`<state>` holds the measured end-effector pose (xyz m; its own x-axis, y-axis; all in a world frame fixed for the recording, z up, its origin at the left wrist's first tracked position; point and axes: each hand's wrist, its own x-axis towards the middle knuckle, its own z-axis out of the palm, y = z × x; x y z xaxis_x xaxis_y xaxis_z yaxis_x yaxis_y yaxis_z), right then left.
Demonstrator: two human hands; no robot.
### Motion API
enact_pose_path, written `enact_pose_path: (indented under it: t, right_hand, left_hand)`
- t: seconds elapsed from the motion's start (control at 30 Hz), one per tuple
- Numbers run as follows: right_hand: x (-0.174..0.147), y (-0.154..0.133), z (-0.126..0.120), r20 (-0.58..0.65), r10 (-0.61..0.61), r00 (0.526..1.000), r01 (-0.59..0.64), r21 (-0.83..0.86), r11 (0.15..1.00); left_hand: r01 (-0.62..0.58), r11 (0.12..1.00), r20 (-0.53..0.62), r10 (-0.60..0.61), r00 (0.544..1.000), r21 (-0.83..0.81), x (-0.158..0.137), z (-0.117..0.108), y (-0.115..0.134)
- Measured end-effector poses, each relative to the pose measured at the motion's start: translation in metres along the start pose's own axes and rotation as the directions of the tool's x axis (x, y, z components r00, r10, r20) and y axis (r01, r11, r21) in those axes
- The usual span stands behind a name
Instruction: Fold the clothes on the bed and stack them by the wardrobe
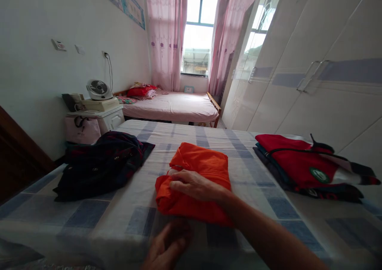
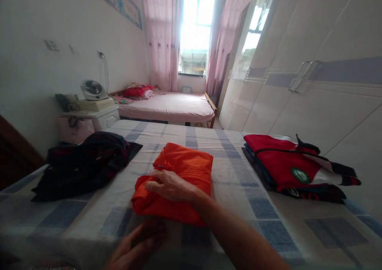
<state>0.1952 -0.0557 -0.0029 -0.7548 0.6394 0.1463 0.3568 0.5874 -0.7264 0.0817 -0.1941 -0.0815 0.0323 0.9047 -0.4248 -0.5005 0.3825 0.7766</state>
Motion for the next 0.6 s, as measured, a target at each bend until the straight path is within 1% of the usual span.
enact_pose_path:
  t: [0.03,0.07,0.1,0.13,0.17,0.2,0.23,0.27,0.3,0.37,0.43,0.5,0.53,0.6]
  right_hand:
    - [-0.004,0.002,-0.013,-0.017,0.007,1.000,-0.006,0.044,0.999]
    - [-0.009,0.005,-0.029,-0.064,0.027,0.998,-0.022,0.081,0.996]
    - [-0.014,0.010,-0.046,-0.136,0.067,0.988,-0.054,0.097,0.994]
    - [-0.019,0.018,-0.063,-0.236,0.125,0.964,-0.107,0.087,0.990]
    - [-0.023,0.028,-0.079,-0.332,0.201,0.922,-0.193,0.058,0.980]
    - [-0.028,0.039,-0.093,-0.406,0.278,0.870,-0.289,0.036,0.957]
    - [-0.032,0.052,-0.103,-0.435,0.351,0.829,-0.372,0.039,0.927]
    - [-0.036,0.065,-0.109,-0.427,0.417,0.802,-0.436,0.058,0.898]
    - [-0.039,0.077,-0.111,-0.394,0.465,0.793,-0.474,0.082,0.877]
    - [-0.044,0.097,-0.109,-0.288,0.514,0.808,-0.497,0.135,0.857]
    - [-0.047,0.112,-0.101,-0.246,0.532,0.810,-0.502,0.179,0.846]
    - [-0.049,0.120,-0.096,-0.244,0.556,0.795,-0.498,0.261,0.827]
    - [-0.051,0.123,-0.095,-0.239,0.566,0.789,-0.486,0.319,0.813]
    - [-0.056,0.122,-0.096,-0.236,0.562,0.793,-0.429,0.439,0.790]
  left_hand:
    - [0.054,0.995,-0.043,-0.058,0.997,-0.089,-0.004,-0.003,0.004]
    - [0.095,0.981,-0.066,-0.107,0.992,-0.169,-0.007,-0.003,0.008]
    - [0.122,0.964,-0.070,-0.142,0.987,-0.234,-0.009,0.000,0.012]
    - [0.134,0.950,-0.064,-0.158,0.985,-0.283,-0.011,0.004,0.016]
    - [0.131,0.938,-0.057,-0.157,0.986,-0.320,-0.012,0.009,0.020]
    - [0.119,0.929,-0.055,-0.147,0.988,-0.351,-0.012,0.014,0.023]
    - [0.104,0.920,-0.058,-0.135,0.989,-0.378,-0.012,0.020,0.025]
    - [0.091,0.913,-0.070,-0.128,0.989,-0.397,-0.010,0.025,0.027]
    - [0.082,0.910,-0.091,-0.130,0.987,-0.406,-0.008,0.030,0.028]
    - [0.077,0.915,-0.138,-0.142,0.980,-0.397,-0.001,0.036,0.030]
    - [0.056,0.929,-0.163,-0.123,0.979,-0.366,0.009,0.040,0.030]
    - [0.009,0.944,-0.166,-0.068,0.984,-0.331,0.020,0.042,0.033]
    - [-0.017,0.950,-0.173,-0.039,0.984,-0.310,0.028,0.043,0.035]
    - [-0.072,0.972,-0.186,0.030,0.982,-0.225,0.046,0.043,0.045]
